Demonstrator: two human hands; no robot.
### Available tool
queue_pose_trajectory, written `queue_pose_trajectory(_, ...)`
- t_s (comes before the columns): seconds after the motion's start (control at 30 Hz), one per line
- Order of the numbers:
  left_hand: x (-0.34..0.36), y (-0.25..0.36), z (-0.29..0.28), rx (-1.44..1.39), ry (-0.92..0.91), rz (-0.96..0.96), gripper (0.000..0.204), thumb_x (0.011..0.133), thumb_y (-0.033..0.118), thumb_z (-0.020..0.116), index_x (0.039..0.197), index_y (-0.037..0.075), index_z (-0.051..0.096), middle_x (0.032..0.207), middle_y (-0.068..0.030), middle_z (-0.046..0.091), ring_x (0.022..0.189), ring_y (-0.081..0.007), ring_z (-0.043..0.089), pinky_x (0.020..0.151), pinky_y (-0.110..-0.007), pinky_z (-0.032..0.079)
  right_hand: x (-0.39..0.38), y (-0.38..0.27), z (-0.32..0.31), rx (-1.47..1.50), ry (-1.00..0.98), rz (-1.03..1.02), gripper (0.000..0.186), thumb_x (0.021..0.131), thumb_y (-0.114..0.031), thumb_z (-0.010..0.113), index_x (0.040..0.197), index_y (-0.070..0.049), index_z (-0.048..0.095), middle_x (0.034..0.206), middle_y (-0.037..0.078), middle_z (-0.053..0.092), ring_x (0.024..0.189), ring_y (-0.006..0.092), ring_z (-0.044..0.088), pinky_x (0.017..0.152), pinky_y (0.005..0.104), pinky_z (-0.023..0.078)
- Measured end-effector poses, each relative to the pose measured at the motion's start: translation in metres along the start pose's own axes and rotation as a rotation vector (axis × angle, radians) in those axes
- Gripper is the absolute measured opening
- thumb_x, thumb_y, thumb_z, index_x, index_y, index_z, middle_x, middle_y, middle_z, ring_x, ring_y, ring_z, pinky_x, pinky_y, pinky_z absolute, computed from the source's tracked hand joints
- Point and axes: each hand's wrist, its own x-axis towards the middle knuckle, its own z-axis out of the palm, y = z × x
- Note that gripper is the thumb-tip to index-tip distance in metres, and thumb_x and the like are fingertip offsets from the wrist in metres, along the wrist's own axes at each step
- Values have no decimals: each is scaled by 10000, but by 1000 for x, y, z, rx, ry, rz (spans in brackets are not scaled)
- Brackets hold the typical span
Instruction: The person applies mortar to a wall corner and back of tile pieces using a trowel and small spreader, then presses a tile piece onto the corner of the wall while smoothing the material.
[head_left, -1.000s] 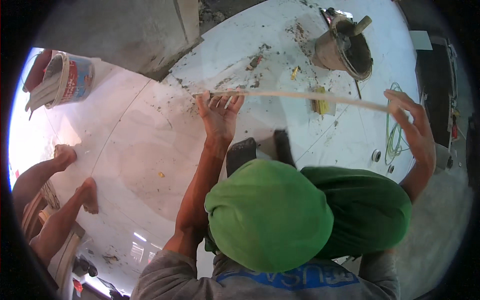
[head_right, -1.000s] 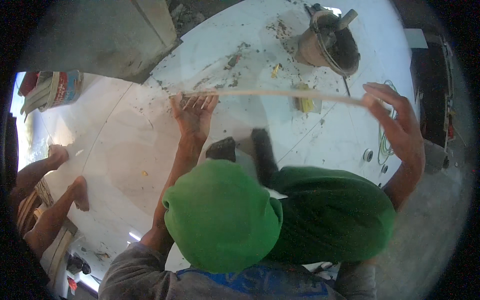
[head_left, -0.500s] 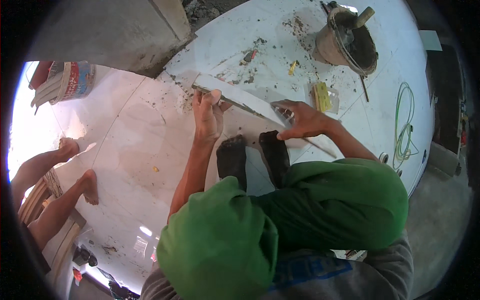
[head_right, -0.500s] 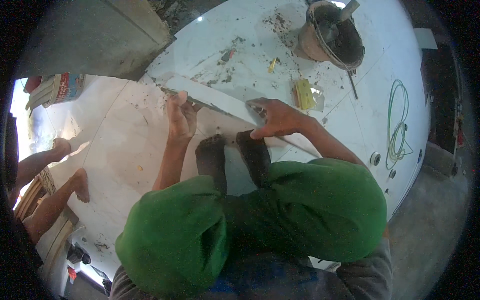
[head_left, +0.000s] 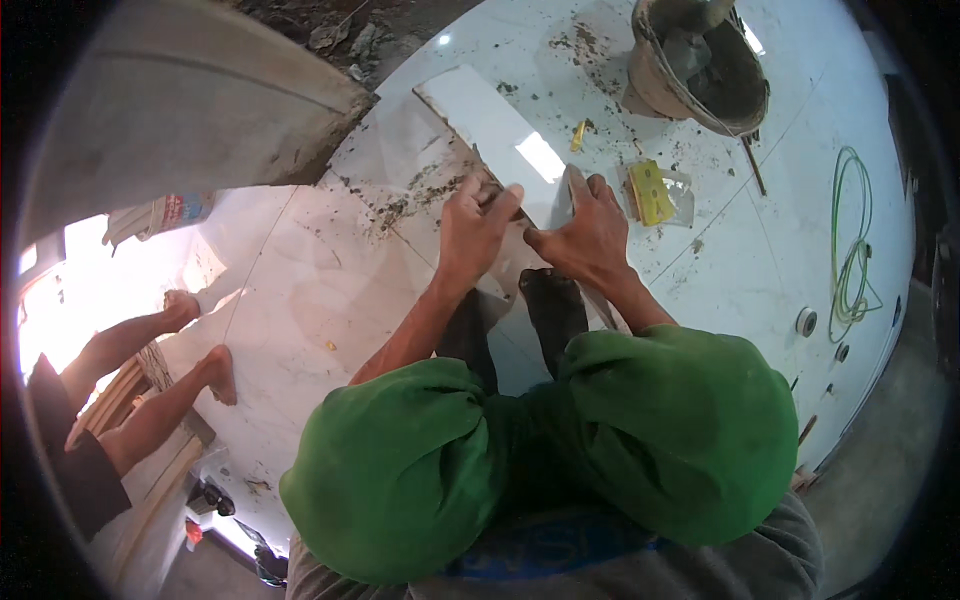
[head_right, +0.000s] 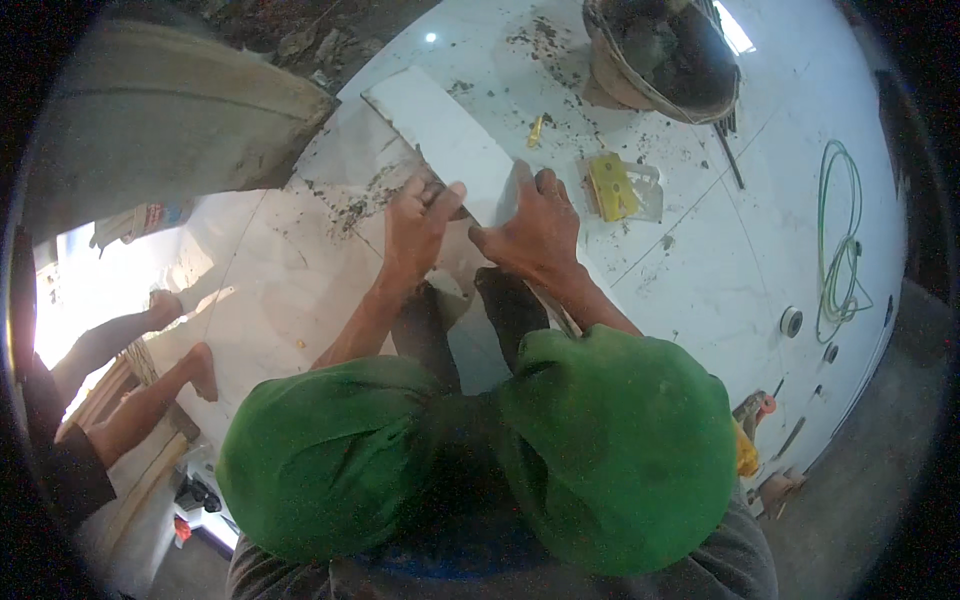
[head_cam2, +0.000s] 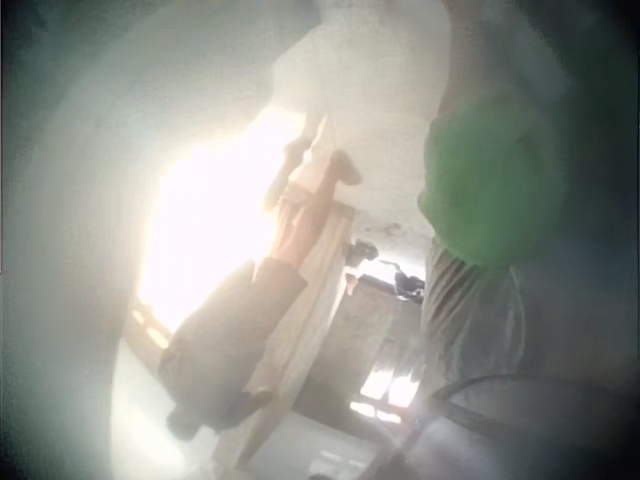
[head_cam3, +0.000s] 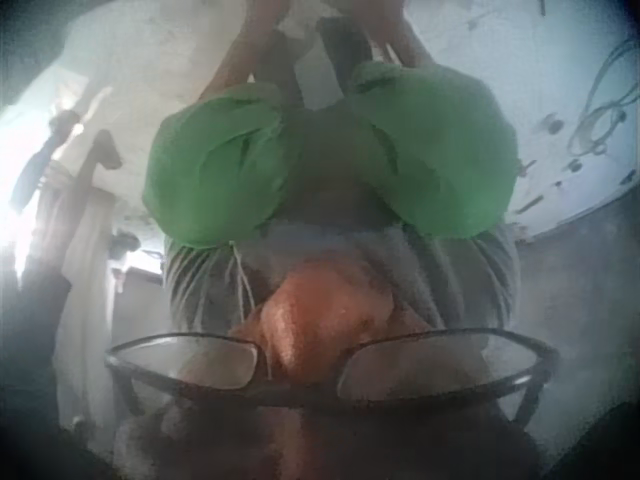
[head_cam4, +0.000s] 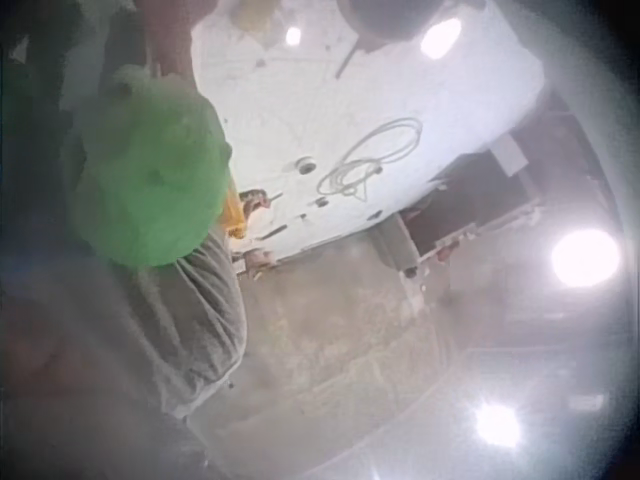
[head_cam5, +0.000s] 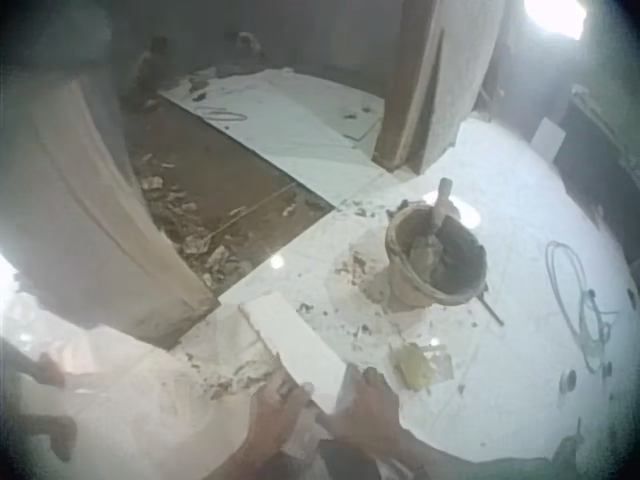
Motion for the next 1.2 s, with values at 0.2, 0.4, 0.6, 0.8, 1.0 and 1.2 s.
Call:
queue_pose_trajectory(0.2, 38, 24, 22, 369, 102, -11, 391, 1006, 273, 716, 764, -19, 620, 641, -18, 601, 623, -76, 510, 591, -321, 469, -3, 26, -9, -61, 115, 30, 989, 689, -382, 836, 1491, 75, 479, 1238, 278, 564, 1192, 461, 591, 1005, 549, 523)
queue_pose_trajectory(0.4, 72, 33, 26, 427, 158, 35, 437, 999, 328, 708, 772, -39, 639, 578, -71, 516, 578, -101, 496, 556, -368, 434, -1, 36, -9, -21, 174, 36, 1009, 692, -385, 845, 1506, 76, 468, 1261, 282, 560, 1219, 464, 581, 1017, 563, 518)
queue_pose_trajectory(0.6, 110, 48, 10, 439, 186, 9, 431, 1028, 315, 674, 793, -46, 704, 611, -39, 611, 576, -92, 560, 542, -323, 475, -15, 53, -13, -68, 184, 46, 1003, 668, -362, 863, 1508, 50, 501, 1234, 231, 577, 1148, 424, 606, 965, 540, 530)
queue_pose_trajectory(0.8, 139, 28, -65, 294, 356, -62, 330, 1042, 232, 652, 1114, -84, 712, 948, -175, 795, 800, -225, 779, 703, -314, 609, -50, 62, -23, -9, 110, -9, 1026, 682, -383, 894, 1510, 34, 455, 1239, 227, 540, 1170, 435, 579, 937, 563, 548)
queue_pose_trajectory(1.0, 108, 33, -10, 721, 138, 342, 560, 1015, 321, 706, 1433, -28, 575, 1338, -200, 722, 1200, -312, 711, 1029, -415, 551, -49, 71, -20, -136, 42, 54, 1058, 641, -314, 895, 1546, 21, 461, 1231, 206, 546, 1176, 427, 574, 943, 539, 545)
queue_pose_trajectory(1.2, 116, 41, -10, 1024, -125, 25, 440, 1026, 380, 683, 1282, 25, 725, 1133, -210, 780, 1063, -396, 746, 973, -455, 563, -62, 72, -18, -98, 41, -41, 1118, 626, -388, 925, 1565, -24, 437, 1255, 195, 502, 1170, 413, 564, 898, 557, 563)
